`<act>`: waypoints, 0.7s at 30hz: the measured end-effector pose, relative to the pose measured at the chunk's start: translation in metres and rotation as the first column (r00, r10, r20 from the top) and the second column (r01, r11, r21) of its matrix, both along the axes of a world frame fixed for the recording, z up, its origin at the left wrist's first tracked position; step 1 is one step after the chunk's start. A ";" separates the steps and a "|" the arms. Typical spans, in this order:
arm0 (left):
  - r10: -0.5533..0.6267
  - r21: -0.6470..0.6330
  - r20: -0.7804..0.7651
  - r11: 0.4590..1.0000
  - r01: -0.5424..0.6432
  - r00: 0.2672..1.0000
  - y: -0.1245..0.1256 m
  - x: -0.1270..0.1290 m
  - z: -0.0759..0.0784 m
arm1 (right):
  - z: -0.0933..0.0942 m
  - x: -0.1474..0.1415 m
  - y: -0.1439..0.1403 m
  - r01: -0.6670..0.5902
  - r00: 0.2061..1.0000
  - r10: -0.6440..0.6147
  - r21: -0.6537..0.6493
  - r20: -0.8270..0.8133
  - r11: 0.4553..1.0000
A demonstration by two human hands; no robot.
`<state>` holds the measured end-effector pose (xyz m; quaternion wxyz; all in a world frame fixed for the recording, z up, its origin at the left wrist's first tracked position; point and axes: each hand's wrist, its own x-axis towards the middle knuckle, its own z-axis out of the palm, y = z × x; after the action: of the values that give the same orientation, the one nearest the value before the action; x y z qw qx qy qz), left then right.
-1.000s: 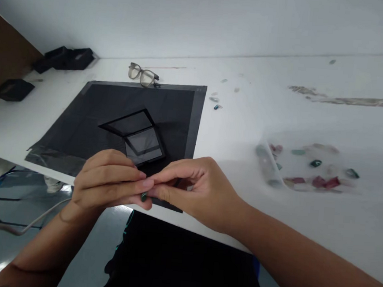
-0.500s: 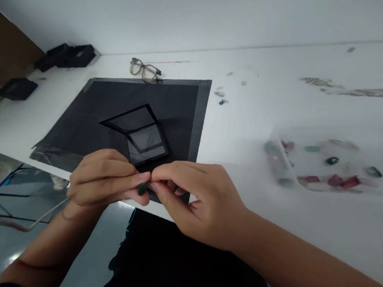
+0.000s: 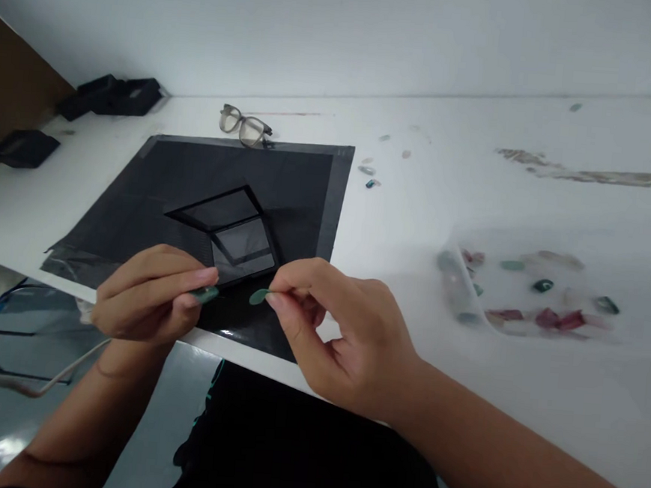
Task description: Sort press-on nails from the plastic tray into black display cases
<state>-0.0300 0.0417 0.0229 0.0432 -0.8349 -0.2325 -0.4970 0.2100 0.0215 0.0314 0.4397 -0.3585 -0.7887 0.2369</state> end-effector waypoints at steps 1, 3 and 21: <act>0.019 0.006 -0.009 1.000 -0.019 1.000 0.001 0.000 0.001 | -0.001 0.000 0.001 0.000 1.000 0.000 0.008 -0.029 1.000; 0.036 0.015 -0.018 0.999 -0.035 0.999 0.002 0.000 0.003 | -0.001 -0.001 0.003 0.003 0.997 -0.001 0.029 -0.082 1.000; 0.048 0.126 0.128 0.990 -0.065 0.991 -0.003 -0.014 -0.006 | 0.009 -0.006 0.003 0.084 0.995 -0.066 0.256 -0.077 0.963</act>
<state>-0.0436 0.0391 0.0170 0.0970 -0.7907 -0.2255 -0.5608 0.2040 0.0248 0.0408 0.5177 -0.3194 -0.7834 0.1271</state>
